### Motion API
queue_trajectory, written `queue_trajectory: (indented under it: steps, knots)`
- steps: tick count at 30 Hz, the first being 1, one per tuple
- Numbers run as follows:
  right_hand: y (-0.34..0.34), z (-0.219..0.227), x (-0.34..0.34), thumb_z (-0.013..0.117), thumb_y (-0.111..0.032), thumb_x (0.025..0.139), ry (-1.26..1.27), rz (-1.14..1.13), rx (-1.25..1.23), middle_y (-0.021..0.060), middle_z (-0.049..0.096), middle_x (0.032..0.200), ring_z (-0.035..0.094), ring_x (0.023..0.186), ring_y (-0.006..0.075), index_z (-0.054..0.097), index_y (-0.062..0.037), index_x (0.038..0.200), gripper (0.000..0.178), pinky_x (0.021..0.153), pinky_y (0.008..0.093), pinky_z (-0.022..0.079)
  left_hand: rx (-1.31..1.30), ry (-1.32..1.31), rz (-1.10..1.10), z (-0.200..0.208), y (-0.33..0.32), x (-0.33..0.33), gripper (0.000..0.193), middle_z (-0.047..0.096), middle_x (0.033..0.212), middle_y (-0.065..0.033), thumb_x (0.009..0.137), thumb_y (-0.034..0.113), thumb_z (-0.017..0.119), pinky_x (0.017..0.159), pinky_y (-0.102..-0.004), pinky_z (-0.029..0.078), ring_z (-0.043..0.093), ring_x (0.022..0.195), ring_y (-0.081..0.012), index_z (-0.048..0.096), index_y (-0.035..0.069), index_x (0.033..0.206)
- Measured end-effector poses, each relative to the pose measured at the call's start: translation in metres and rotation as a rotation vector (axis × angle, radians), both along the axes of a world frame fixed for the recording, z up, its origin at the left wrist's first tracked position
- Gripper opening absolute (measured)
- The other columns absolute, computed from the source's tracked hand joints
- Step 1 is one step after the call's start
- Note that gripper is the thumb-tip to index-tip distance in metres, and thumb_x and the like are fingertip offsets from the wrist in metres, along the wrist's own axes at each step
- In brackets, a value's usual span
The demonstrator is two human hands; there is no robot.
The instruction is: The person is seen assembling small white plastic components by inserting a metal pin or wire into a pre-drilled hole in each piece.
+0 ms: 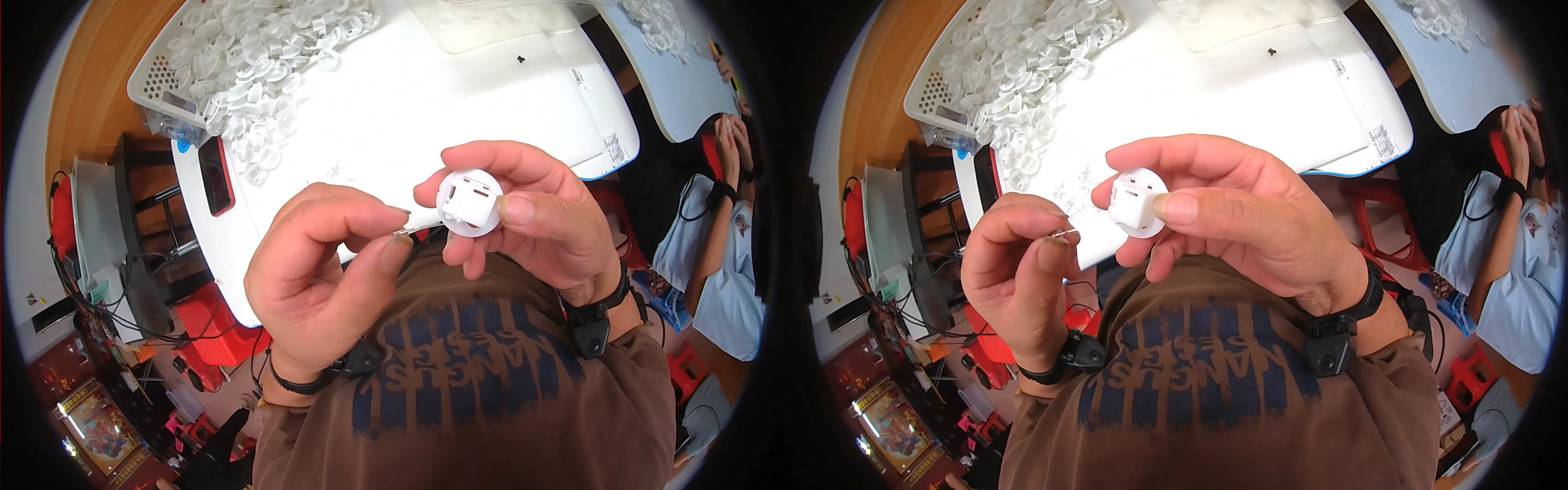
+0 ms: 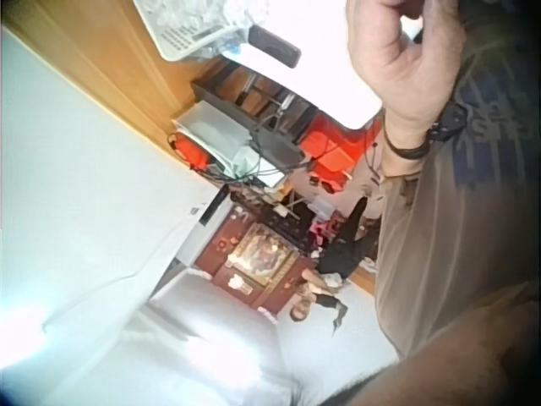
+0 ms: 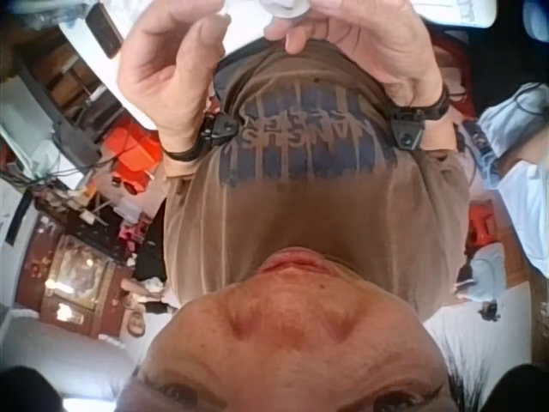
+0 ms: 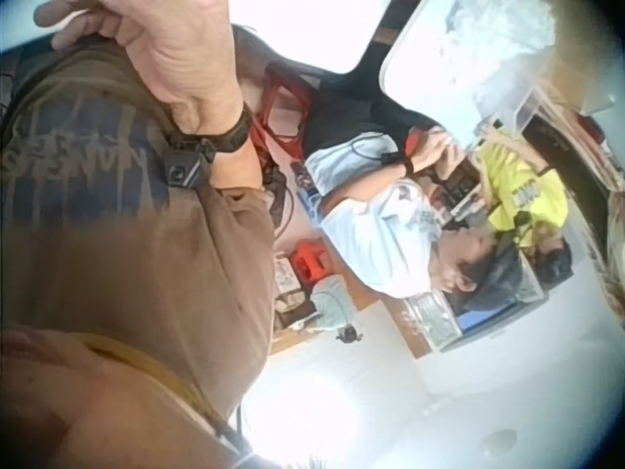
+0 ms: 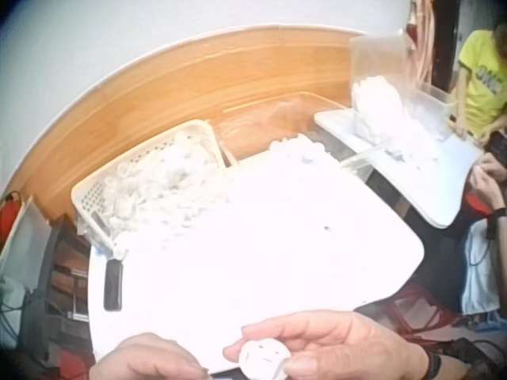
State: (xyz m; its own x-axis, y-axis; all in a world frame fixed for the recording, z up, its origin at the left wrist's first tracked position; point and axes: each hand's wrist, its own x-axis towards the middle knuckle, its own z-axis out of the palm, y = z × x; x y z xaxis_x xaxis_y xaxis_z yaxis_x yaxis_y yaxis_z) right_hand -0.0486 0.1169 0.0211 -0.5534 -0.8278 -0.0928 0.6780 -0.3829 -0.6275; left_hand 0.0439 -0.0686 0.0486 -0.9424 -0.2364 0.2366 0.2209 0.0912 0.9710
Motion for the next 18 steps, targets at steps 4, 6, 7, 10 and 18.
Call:
queue_trajectory:
  steps: [4,6,7,10,18]
  knots:
    - [0.001,0.0,-0.001,0.052,-0.018,0.092,0.019,-0.002,0.047,0.0287,0.054,0.121,0.067,0.085,0.0272,0.04,0.0063,0.134,0.05,0.069,0.0341,0.058,-0.14,-0.005,0.032,0.001,0.008,-0.002,0.021,0.064,0.083,-0.0081,0.073,-0.007,0.071,0.061,-0.0231,0.044,0.057,0.072,-0.0125,0.064,-0.002,0.092]
    - [0.001,-0.001,0.0,0.046,-0.022,0.095,-0.003,-0.012,0.014,0.0263,0.057,0.116,0.065,0.077,0.0234,0.039,0.0081,0.133,0.049,0.067,0.0318,0.056,-0.16,0.001,0.044,0.001,0.009,-0.004,0.021,0.064,0.082,-0.0079,0.072,-0.007,0.071,0.06,-0.0235,0.044,0.057,0.07,-0.0131,0.065,-0.002,0.092]
    - [0.0,-0.001,0.0,0.046,-0.022,0.095,-0.004,-0.014,0.014,0.0263,0.057,0.116,0.065,0.077,0.0234,0.039,0.0081,0.133,0.049,0.067,0.0318,0.056,-0.187,0.012,0.03,0.001,0.009,-0.005,0.021,0.064,0.081,-0.0081,0.072,-0.007,0.071,0.059,-0.0238,0.044,0.058,0.069,-0.0136,0.065,-0.002,0.091]
    - [-0.004,0.0,0.001,0.039,-0.026,0.097,0.01,-0.009,0.029,0.0222,0.06,0.107,0.062,0.072,0.0201,0.039,0.0097,0.133,0.05,0.065,0.0285,0.053,-0.231,0.038,0.016,0.001,0.009,-0.007,0.02,0.064,0.08,-0.0083,0.072,-0.007,0.071,0.059,-0.0241,0.044,0.058,0.068,-0.0143,0.066,-0.001,0.09]
    - [-0.011,0.0,0.002,0.034,-0.029,0.099,0.048,0.043,0.069,0.0148,0.061,0.096,0.059,0.068,0.0156,0.043,0.0115,0.129,0.052,0.065,0.0246,0.05,-0.254,0.123,0.0,-0.005,0.006,-0.01,0.019,0.065,0.078,-0.0079,0.072,-0.005,0.072,0.058,-0.0242,0.044,0.058,0.066,-0.0145,0.066,0.0,0.089]
